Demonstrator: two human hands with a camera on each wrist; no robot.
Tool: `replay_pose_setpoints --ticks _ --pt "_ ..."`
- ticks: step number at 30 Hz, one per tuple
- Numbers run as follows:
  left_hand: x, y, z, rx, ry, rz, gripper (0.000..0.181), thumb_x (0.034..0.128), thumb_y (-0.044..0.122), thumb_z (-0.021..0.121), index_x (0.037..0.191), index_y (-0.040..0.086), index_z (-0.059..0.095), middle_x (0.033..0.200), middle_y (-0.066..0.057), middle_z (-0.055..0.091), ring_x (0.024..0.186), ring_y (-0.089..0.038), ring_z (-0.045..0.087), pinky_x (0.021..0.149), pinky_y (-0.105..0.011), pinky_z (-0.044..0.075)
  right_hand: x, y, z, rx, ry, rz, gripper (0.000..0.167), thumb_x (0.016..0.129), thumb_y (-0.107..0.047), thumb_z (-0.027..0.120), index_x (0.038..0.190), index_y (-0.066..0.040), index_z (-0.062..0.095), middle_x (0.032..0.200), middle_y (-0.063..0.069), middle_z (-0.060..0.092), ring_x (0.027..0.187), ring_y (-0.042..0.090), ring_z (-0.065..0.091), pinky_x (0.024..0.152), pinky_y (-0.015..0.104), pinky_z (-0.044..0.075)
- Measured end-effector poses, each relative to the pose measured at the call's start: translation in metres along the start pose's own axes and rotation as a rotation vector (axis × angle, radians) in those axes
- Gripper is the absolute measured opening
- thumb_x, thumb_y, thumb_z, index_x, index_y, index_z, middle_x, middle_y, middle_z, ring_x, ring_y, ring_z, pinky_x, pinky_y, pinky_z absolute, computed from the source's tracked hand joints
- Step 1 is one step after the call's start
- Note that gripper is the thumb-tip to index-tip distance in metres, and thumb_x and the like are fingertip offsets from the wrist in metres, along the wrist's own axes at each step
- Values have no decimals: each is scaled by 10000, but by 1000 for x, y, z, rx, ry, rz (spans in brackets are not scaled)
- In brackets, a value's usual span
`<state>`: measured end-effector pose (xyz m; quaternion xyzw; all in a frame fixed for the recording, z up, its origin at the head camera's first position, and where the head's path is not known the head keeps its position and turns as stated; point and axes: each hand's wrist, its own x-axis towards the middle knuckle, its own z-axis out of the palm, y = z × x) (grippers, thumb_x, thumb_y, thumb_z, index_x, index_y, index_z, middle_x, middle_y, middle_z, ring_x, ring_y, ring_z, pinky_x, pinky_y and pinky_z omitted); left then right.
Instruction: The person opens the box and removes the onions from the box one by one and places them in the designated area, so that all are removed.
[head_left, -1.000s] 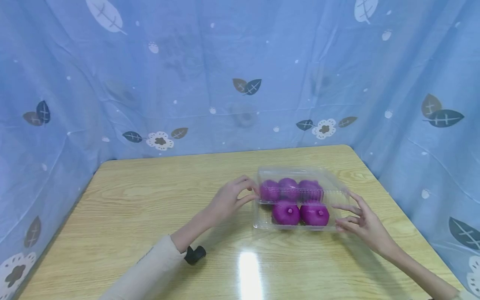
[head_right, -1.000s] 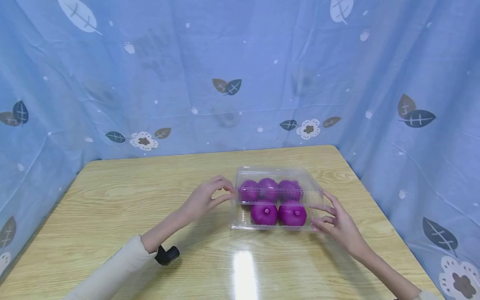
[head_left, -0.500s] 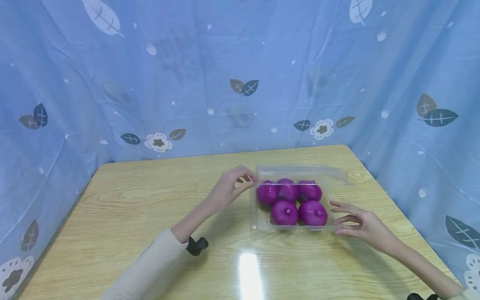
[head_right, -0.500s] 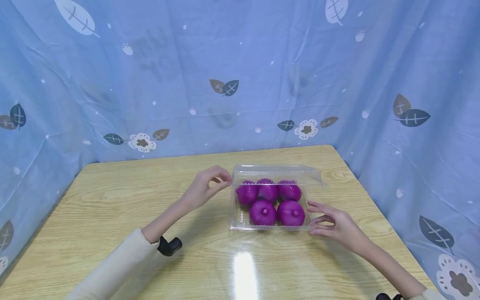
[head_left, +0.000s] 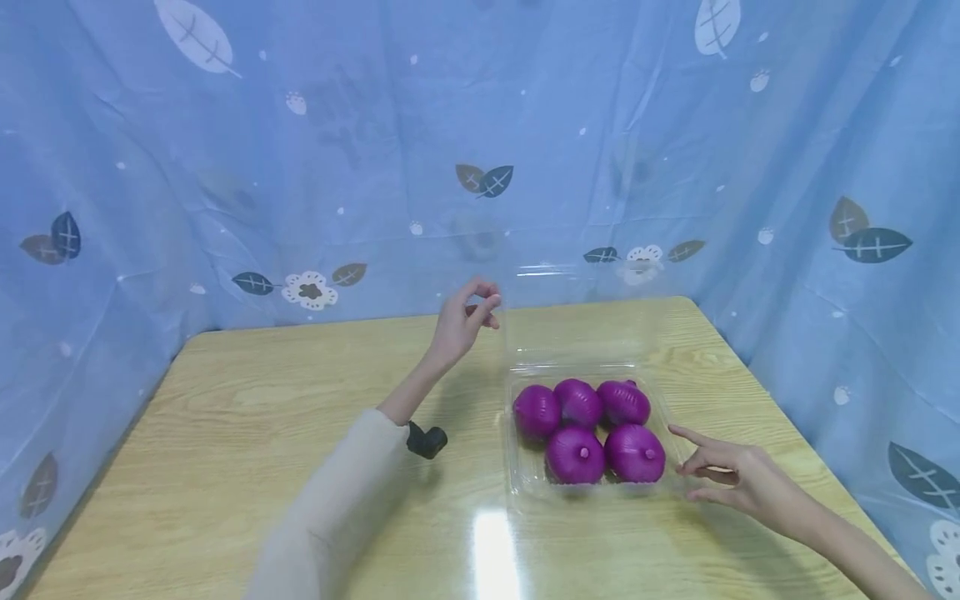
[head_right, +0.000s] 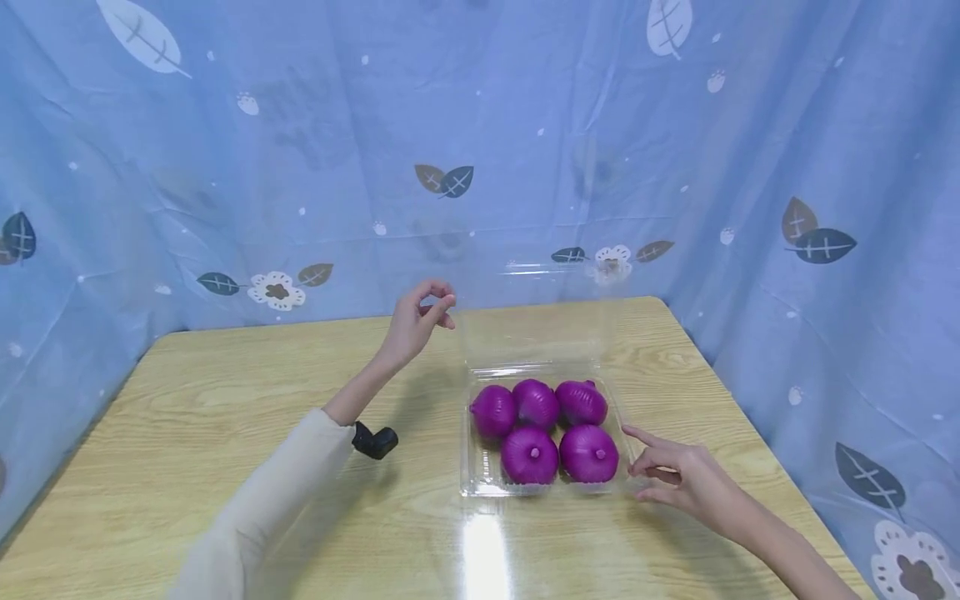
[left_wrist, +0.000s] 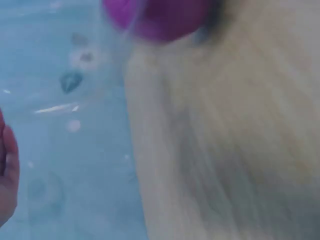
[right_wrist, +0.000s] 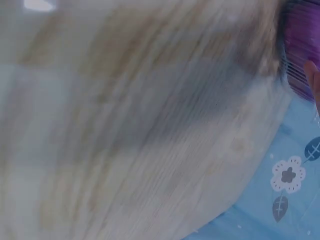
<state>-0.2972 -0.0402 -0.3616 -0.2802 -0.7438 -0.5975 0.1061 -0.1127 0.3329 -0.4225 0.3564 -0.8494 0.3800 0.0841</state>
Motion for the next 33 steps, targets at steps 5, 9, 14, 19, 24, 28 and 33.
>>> replay_pose_setpoints --ticks 5,9,14,19,24,28,33 --pt "25 -21 5 -141 -10 -240 128 965 70 546 1035 -38 550 943 -119 569 610 -140 631 727 -415 587 -12 -6 -4 -86 2 -49 414 612 25 839 944 -171 687 1430 -109 459 904 -5 623 787 88 492" --pt "40 -42 16 -199 -44 -390 111 979 53 514 1047 -35 524 929 -85 548 653 -147 623 808 -436 567 -16 -7 -7 -139 19 -81 448 579 26 848 926 -199 675 1426 -129 449 916 -23 604 785 78 485" --pt "52 -63 32 -197 -91 -510 170 992 34 483 1102 -87 529 954 -151 564 635 -141 575 857 -440 550 -20 -3 -11 -137 15 -72 428 588 21 844 925 -182 677 1430 -151 433 943 -34 597 797 69 475" --pt "50 -72 40 -174 -162 -597 290 1006 71 470 1162 -165 536 971 -227 570 636 -152 512 784 -431 526 -23 1 -16 -139 10 -50 428 582 -4 851 906 -213 666 1405 -181 450 985 -68 560 777 65 480" --pt "39 -83 47 -138 -224 -617 350 1011 72 461 1288 -140 490 847 -136 528 654 -162 432 618 -318 376 -23 3 -19 -101 -22 -9 387 604 -31 851 891 -207 660 1405 -219 427 1006 -100 534 780 65 481" --pt "35 -109 50 -124 -235 -535 403 999 158 517 1354 -34 492 856 -66 552 710 -116 487 641 -230 474 -15 6 -27 -49 -70 52 319 662 -40 829 894 -177 659 1408 -255 394 973 -73 550 793 71 483" --pt "34 -117 45 -73 -218 -531 522 993 233 536 1440 8 385 1089 -155 598 969 -247 615 839 -325 545 -8 10 -32 -16 -105 82 286 681 -48 824 883 -162 657 1388 -285 393 970 -53 570 788 85 494"
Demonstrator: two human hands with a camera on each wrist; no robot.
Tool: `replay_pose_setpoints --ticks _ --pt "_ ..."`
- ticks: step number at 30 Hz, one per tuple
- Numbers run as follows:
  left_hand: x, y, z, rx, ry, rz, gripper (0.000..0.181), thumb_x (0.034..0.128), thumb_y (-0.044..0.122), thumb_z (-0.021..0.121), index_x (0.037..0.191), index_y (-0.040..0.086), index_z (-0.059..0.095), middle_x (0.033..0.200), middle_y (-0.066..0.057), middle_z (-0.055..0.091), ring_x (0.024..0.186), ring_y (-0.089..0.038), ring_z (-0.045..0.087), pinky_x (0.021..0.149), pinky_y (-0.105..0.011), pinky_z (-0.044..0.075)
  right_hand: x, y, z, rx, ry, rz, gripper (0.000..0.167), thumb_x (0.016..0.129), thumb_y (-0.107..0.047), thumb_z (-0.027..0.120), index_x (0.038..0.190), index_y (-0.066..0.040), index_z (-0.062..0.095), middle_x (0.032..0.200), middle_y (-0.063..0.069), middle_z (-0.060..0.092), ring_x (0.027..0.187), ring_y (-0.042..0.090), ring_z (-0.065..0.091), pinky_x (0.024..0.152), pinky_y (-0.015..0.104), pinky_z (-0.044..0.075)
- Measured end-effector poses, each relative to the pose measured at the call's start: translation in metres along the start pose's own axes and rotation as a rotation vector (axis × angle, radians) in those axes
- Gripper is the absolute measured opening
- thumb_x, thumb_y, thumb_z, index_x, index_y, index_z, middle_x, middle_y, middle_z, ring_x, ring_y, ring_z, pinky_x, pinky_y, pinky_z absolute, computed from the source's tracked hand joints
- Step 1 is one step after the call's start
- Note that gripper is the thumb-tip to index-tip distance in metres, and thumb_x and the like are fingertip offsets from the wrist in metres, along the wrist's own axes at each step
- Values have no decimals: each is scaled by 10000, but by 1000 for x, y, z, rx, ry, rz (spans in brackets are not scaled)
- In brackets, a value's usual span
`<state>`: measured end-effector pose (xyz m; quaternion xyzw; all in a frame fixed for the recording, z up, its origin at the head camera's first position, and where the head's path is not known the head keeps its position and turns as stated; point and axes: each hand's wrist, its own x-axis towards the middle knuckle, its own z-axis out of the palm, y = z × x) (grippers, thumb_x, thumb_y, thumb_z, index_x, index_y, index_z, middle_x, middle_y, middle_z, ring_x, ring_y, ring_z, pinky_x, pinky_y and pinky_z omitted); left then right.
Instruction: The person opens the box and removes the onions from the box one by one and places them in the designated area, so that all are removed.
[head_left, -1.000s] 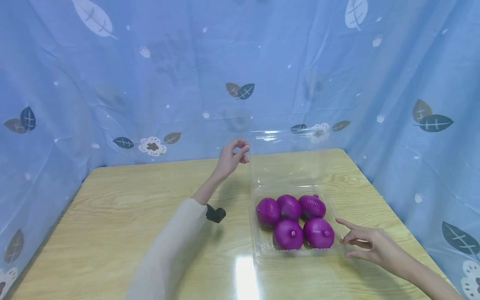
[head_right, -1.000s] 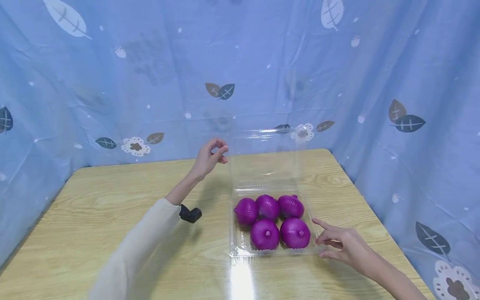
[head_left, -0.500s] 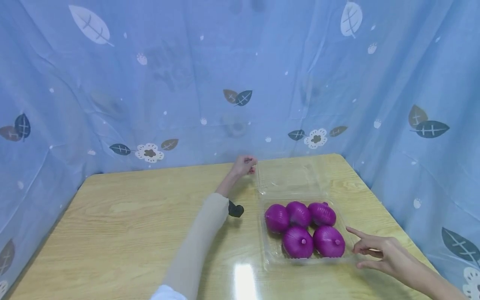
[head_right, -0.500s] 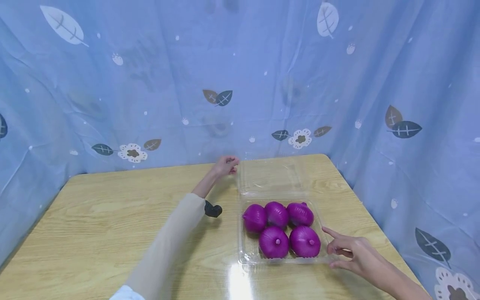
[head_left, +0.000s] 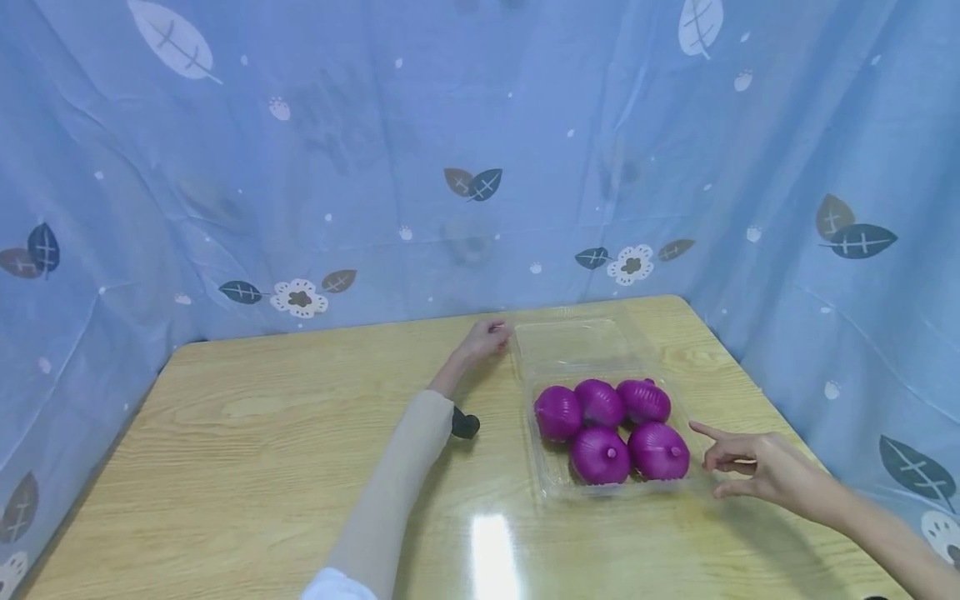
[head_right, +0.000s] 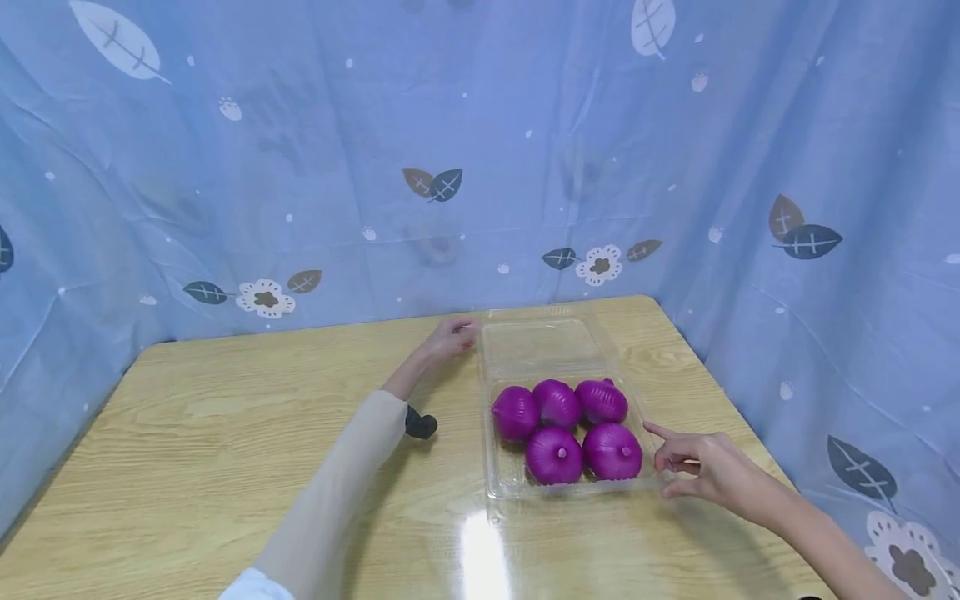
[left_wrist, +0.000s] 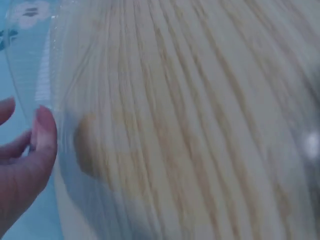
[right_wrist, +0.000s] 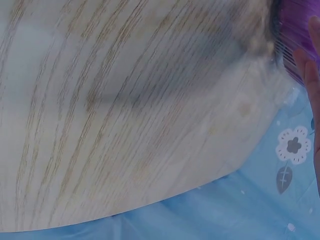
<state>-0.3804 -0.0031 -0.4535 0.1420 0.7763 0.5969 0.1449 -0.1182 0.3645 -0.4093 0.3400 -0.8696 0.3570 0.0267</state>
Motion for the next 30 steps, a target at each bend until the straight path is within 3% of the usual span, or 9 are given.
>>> replay_pose_setpoints --ticks 1,2,4,7,11,18,22,27,30 --pt "-4 4 -1 19 16 0 546 992 231 538 1457 12 354 1173 -195 577 1048 -296 600 883 -366 533 1 1 0 3 0 -5 289 678 -42 825 883 -160 658 1388 -285 393 1005 -64 562 789 86 494" --pt "-20 23 0 47 40 -28 569 997 187 524 1482 5 289 1278 -241 515 1141 -349 551 941 -421 502 1 2 0 -2 2 -12 295 672 -40 828 881 -164 659 1392 -284 388 1025 -74 554 783 87 497" --pt "-36 38 -2 80 61 28 584 989 189 539 1494 44 284 1395 -245 431 1237 -378 477 973 -459 474 1 4 0 4 7 -25 309 664 -21 827 885 -162 664 1397 -278 387 1054 -94 530 785 84 494" --pt "-46 43 -4 53 31 181 541 972 145 569 1467 72 363 1427 -204 422 1293 -359 428 1007 -441 450 2 6 1 15 10 -32 316 657 -6 825 890 -151 667 1404 -268 389 1070 -104 523 782 91 499" --pt "-43 31 -3 -43 -106 318 467 948 98 601 1395 54 475 1362 -152 519 1268 -329 478 1008 -338 456 1 6 0 12 10 -37 311 661 3 821 897 -134 672 1409 -261 397 1045 -87 550 781 99 504" --pt "-66 35 10 -114 -431 315 505 919 2 605 1398 -10 443 1426 -170 460 1292 -258 470 1014 -318 447 -3 3 0 -25 9 -17 304 670 -21 825 899 -156 678 1399 -272 398 971 -64 582 787 89 496" --pt "-77 37 18 -126 -507 309 535 880 -67 617 1388 3 467 1408 -118 499 1277 -193 490 1041 -309 419 -3 3 0 -22 13 -25 311 666 -13 824 899 -153 674 1387 -252 428 1055 -110 530 798 94 495" --pt "-85 41 24 -94 -589 301 581 824 -69 685 1367 -24 483 1409 -118 494 1302 -214 462 1084 -295 360 0 4 0 -14 6 -24 447 676 -22 824 1093 -71 671 1060 -108 661 936 -49 590 807 94 491" --pt "-82 45 25 -46 -656 287 574 825 -48 696 1361 -25 492 1410 -107 495 1315 -183 445 1093 -271 340 1 5 0 -2 -3 -25 400 685 -25 819 1056 -89 680 1091 -100 656 903 -13 603 809 96 492"
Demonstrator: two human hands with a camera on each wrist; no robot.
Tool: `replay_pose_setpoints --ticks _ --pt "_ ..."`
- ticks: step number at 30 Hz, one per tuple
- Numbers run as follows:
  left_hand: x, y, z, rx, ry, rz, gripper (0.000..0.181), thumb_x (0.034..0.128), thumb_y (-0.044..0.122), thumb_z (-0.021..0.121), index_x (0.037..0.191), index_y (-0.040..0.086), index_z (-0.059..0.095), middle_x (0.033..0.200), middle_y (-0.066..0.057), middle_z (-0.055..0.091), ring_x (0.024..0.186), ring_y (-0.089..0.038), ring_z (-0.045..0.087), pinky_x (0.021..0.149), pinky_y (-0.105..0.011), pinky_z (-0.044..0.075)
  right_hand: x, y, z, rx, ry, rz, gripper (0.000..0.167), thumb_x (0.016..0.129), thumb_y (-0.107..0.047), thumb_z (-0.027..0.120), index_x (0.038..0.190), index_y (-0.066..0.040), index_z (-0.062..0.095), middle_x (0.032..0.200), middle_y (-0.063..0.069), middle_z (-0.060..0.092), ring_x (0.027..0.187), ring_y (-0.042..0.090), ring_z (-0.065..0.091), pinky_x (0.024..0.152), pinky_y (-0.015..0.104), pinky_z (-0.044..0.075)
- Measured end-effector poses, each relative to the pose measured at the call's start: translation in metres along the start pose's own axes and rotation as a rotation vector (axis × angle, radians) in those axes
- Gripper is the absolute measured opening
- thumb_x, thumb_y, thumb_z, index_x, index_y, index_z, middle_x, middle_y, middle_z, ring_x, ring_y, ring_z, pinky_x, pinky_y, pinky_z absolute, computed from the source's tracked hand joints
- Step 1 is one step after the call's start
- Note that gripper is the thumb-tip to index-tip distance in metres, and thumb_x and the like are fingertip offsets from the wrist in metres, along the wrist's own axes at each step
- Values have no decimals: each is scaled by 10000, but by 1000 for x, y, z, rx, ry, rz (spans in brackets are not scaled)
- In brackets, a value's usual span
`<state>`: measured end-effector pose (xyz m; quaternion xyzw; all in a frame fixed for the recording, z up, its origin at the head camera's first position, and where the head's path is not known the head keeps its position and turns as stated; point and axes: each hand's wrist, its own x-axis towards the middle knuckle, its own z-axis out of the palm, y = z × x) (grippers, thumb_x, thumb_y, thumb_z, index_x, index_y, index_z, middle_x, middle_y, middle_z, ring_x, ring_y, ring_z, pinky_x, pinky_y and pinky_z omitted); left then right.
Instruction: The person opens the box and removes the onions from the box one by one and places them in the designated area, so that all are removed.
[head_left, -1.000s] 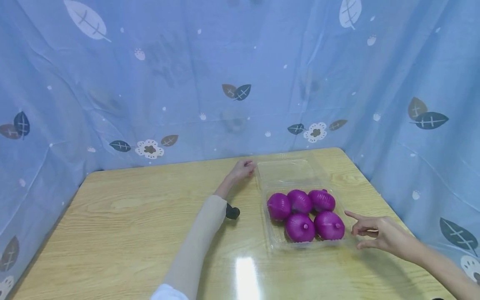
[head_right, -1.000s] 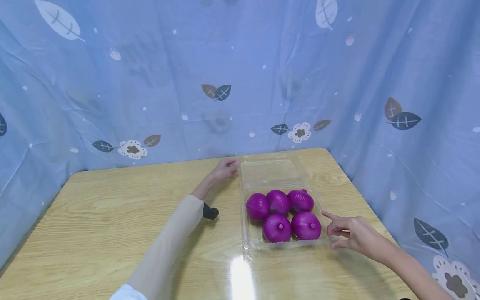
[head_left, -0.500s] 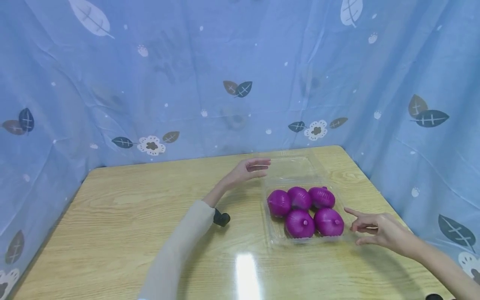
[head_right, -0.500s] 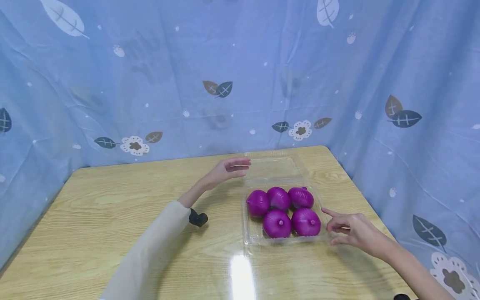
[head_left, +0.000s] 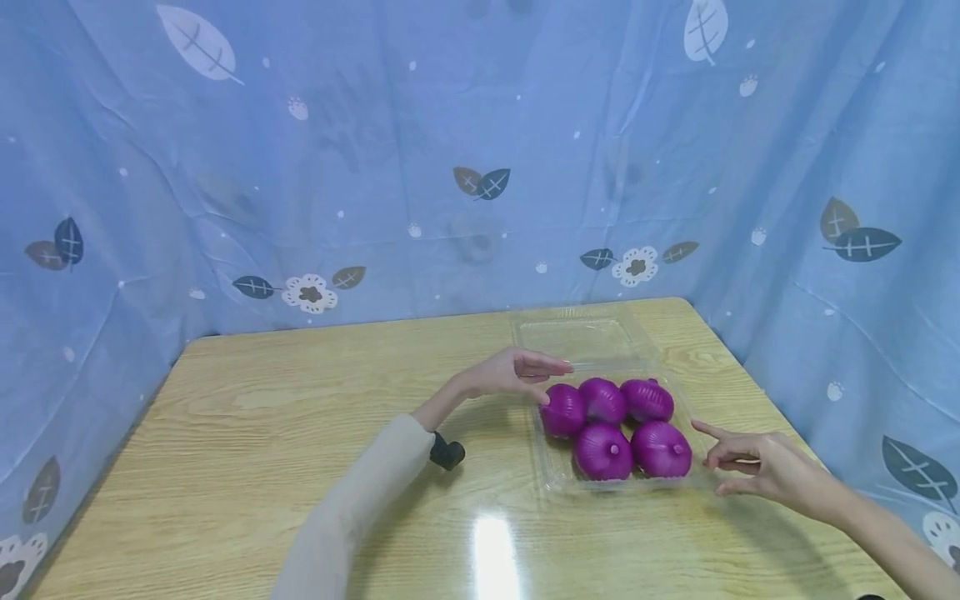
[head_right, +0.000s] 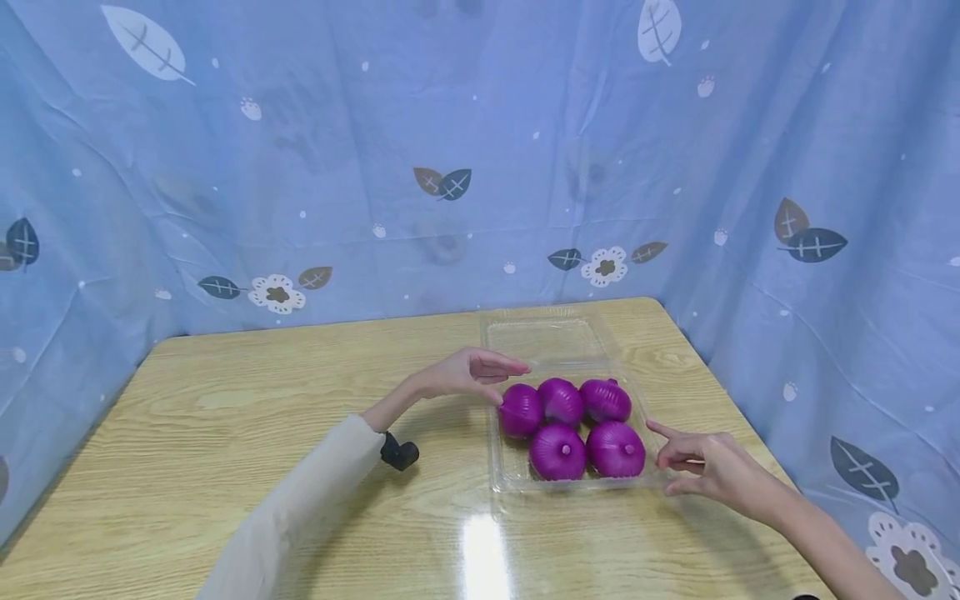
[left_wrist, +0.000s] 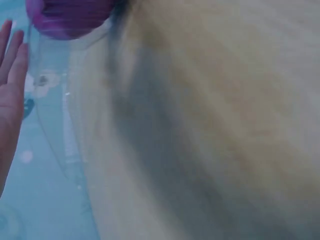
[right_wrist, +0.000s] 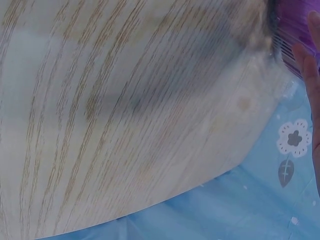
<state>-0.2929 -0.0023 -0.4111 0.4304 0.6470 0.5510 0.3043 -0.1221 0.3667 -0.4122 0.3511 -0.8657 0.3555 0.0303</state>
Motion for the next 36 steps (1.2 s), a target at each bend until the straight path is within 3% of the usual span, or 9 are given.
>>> replay_pose_setpoints --ticks 3,6,13,18,20,25,28,33,36 --pt "11 4 -6 23 -92 -18 524 848 -38 675 1344 -33 509 1396 -130 504 1304 -139 454 1093 -260 338 -2 1 -1 22 -4 -10 313 684 -14 815 949 -115 682 1315 -184 543 944 -28 600 807 104 497" --pt "23 8 -11 35 -193 -37 469 869 -42 643 1321 -56 519 1375 -152 516 1295 -136 464 1097 -273 339 -3 1 -1 44 -7 -24 290 685 -2 809 914 -114 671 1410 -241 417 970 -26 604 808 109 499" --pt "43 12 -6 56 -394 -157 428 861 -70 642 1278 -79 544 1322 -141 567 1249 -108 504 1066 -255 377 -4 1 6 97 -19 -9 277 703 4 798 928 -94 668 1425 -235 397 1003 -20 603 822 129 505" --pt "46 18 6 199 -492 -131 497 806 -58 716 1279 -53 561 1362 -119 538 1300 -48 420 1106 -206 285 -4 1 4 89 1 -11 306 683 19 807 929 -98 668 1421 -225 409 1028 -39 592 817 128 506" --pt "45 20 10 282 -491 -107 548 774 -34 758 1289 -20 571 1375 -84 536 1324 -50 384 1120 -199 242 -4 1 3 67 13 -16 320 672 22 814 925 -109 669 1420 -221 416 1027 -39 592 814 121 503" --pt "42 23 17 511 -443 -81 611 700 24 832 1269 100 624 1348 14 559 1295 -62 402 1063 -193 323 -4 2 1 33 21 -22 318 671 12 816 917 -127 671 1420 -223 414 1099 -92 529 815 111 496" --pt "41 23 21 587 -425 -66 601 685 19 836 1243 129 643 1336 31 562 1275 -54 417 1039 -172 339 -5 2 2 30 24 -22 319 670 15 816 915 -131 670 1420 -224 413 1118 -109 507 814 109 496" --pt "36 25 21 614 -357 -66 566 732 68 814 1260 164 635 1367 25 536 1236 -52 449 1008 -172 376 -5 3 2 38 25 -26 321 672 20 812 912 -129 661 1419 -222 416 1117 -104 511 815 115 498" --pt "32 30 19 532 -310 -80 561 792 125 777 1319 169 589 1426 -6 474 1232 -74 456 1006 -222 407 -5 2 1 33 21 -26 318 674 17 812 913 -131 662 1421 -227 408 1105 -103 517 811 114 499"
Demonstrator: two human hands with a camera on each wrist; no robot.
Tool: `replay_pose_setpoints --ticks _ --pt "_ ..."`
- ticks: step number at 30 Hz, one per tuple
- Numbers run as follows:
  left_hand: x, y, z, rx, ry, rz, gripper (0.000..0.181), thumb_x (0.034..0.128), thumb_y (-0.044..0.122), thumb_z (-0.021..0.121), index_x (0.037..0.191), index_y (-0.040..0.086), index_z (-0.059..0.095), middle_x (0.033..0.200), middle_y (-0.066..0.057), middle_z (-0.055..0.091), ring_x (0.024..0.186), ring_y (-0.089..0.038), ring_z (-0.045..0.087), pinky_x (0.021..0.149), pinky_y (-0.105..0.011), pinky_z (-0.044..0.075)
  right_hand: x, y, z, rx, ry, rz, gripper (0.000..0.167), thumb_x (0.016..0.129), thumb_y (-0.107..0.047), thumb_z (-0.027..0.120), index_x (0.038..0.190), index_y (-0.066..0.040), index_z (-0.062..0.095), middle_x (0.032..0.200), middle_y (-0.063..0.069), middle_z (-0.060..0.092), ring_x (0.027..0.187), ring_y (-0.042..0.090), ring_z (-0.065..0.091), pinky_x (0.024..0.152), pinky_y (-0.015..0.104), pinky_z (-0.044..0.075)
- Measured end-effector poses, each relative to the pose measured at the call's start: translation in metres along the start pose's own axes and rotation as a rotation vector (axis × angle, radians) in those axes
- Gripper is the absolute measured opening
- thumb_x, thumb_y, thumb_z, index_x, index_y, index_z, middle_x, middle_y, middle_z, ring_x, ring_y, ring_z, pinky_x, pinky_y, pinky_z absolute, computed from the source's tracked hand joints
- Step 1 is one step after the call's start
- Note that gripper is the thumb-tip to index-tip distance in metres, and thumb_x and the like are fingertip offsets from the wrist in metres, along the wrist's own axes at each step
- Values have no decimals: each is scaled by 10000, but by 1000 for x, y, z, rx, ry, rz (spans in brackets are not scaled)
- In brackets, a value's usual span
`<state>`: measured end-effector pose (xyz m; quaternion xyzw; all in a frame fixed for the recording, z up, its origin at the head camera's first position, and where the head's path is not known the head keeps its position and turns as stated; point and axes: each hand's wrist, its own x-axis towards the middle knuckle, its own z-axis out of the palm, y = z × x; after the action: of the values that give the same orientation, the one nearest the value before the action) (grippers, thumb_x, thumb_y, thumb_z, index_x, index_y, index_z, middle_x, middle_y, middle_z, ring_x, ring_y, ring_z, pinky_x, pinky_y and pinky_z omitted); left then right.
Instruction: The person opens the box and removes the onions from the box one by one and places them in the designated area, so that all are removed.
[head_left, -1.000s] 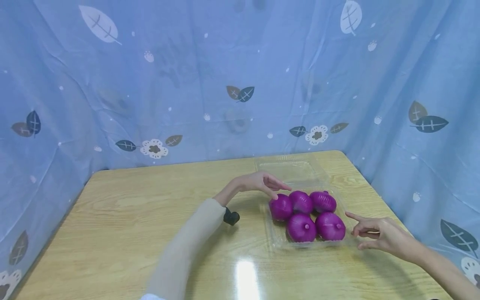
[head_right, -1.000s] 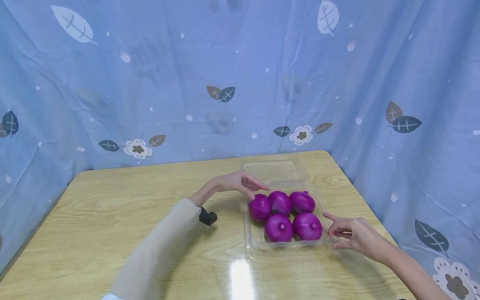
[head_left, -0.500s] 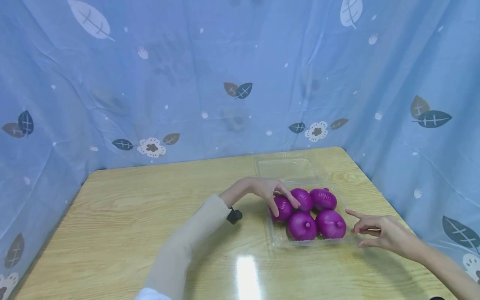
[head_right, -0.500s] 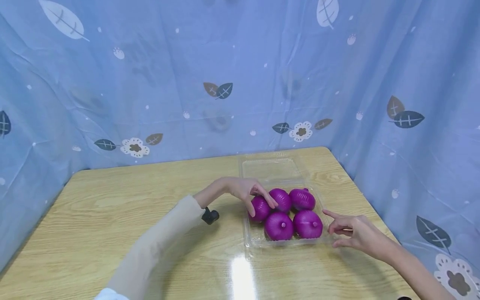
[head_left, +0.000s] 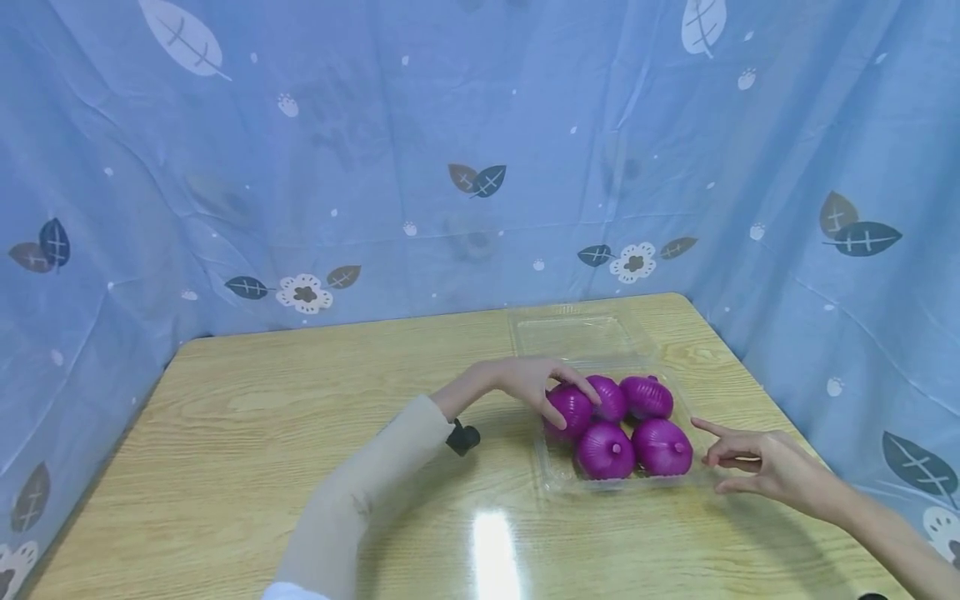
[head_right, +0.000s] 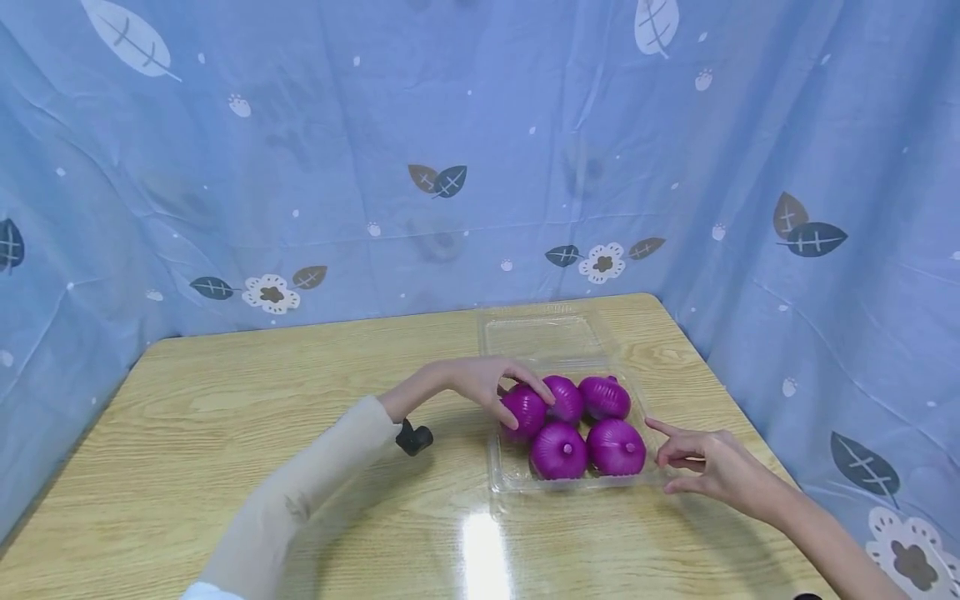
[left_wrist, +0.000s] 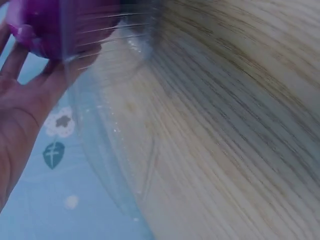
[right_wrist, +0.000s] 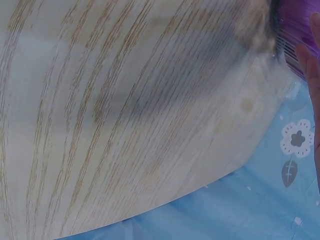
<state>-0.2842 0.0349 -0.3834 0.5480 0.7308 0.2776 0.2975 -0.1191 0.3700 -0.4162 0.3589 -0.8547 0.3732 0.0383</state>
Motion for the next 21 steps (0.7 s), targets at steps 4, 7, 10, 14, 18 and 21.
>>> replay_pose_setpoints --ticks 4,7,10,14,18,21 --pt "-7 -1 0 -184 45 32 540 894 170 663 1407 145 494 1478 -34 411 1257 -93 450 1011 -295 438 0 0 0 -33 3 -5 330 665 19 817 915 -142 672 1421 -234 403 1052 -87 551 801 104 497" --pt "-12 -3 3 -308 82 32 502 937 198 587 1425 172 472 1466 18 424 1222 -102 488 922 -385 519 0 -1 1 -66 10 -14 346 653 20 823 912 -155 675 1419 -235 407 988 -64 579 796 94 493" --pt "-17 -1 5 -395 118 2 473 940 219 580 1405 215 496 1435 76 444 1172 -117 525 820 -472 557 1 -1 1 -77 15 -20 357 645 27 824 904 -164 670 1418 -235 412 956 -52 583 795 89 491" --pt "-23 2 8 -455 133 -14 469 939 213 585 1400 234 502 1435 106 432 1176 -117 525 816 -477 559 1 -2 2 -37 11 -10 348 652 36 818 895 -156 659 1413 -228 422 1033 -78 557 809 95 490" --pt "-25 5 13 -533 178 -6 475 945 169 584 1411 194 492 1417 83 458 1143 -133 565 818 -473 559 0 -1 2 -59 18 -15 361 650 28 824 900 -171 658 1409 -225 430 1006 -76 567 809 85 485" --pt "-27 6 17 -594 238 5 457 944 117 581 1392 131 493 1360 8 494 1089 -171 604 840 -546 530 -1 -1 2 -112 30 -32 382 639 19 833 910 -188 662 1410 -224 434 900 -38 589 798 70 479"
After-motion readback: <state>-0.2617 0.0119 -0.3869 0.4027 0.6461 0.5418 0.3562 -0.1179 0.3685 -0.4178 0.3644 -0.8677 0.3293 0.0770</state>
